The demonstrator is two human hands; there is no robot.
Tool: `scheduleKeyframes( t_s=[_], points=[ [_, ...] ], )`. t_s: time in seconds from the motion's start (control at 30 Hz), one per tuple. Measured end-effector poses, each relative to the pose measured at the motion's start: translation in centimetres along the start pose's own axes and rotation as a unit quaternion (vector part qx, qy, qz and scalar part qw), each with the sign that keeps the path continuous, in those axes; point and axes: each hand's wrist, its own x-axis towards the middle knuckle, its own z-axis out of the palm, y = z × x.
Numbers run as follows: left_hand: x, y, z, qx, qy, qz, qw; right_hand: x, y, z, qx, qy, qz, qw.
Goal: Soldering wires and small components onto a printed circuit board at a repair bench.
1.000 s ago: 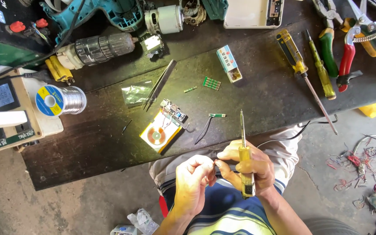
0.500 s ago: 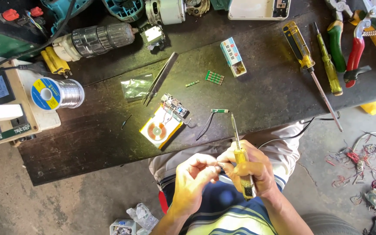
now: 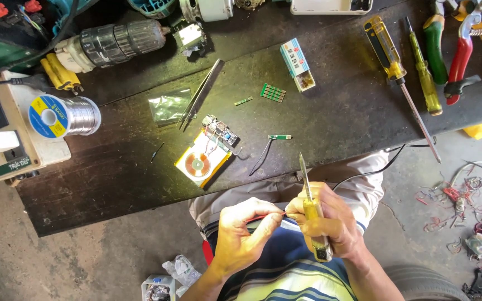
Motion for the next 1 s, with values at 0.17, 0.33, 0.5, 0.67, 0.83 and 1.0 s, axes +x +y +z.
scheduleKeyframes(
  t_s=[0.17,0.33,0.5,0.67,0.83,1.0],
  points=[
    [-0.5,-0.3,0.7,0.015,0.015,0.008,1.0,-1.5,0.4,0.7,-0.013,0.012,0.036,0.999],
    [-1.0,-1.0,1.6,-0.055,0.065,0.002,0.996,-0.1,-0.3,2.2,0.016,0.092,0.057,0.994],
    [-1.5,-2.5,1.6,-0.24,0.083,-0.151,0.955,0.0,0.2,1.8,0.041,0.114,0.018,0.992],
    [-1.7,-3.0,1.1,-0.244,0.08,-0.171,0.951,0.5,0.1,1.5,0.02,0.099,0.006,0.995],
    [-1.7,-2.8,0.8,-0.225,0.062,-0.164,0.958,0.7,-0.4,1.6,0.004,0.069,0.004,0.998],
    [-1.5,-2.6,0.7,-0.207,0.062,-0.18,0.959,1.2,-0.5,1.5,0.02,0.059,-0.001,0.998]
  ],
)
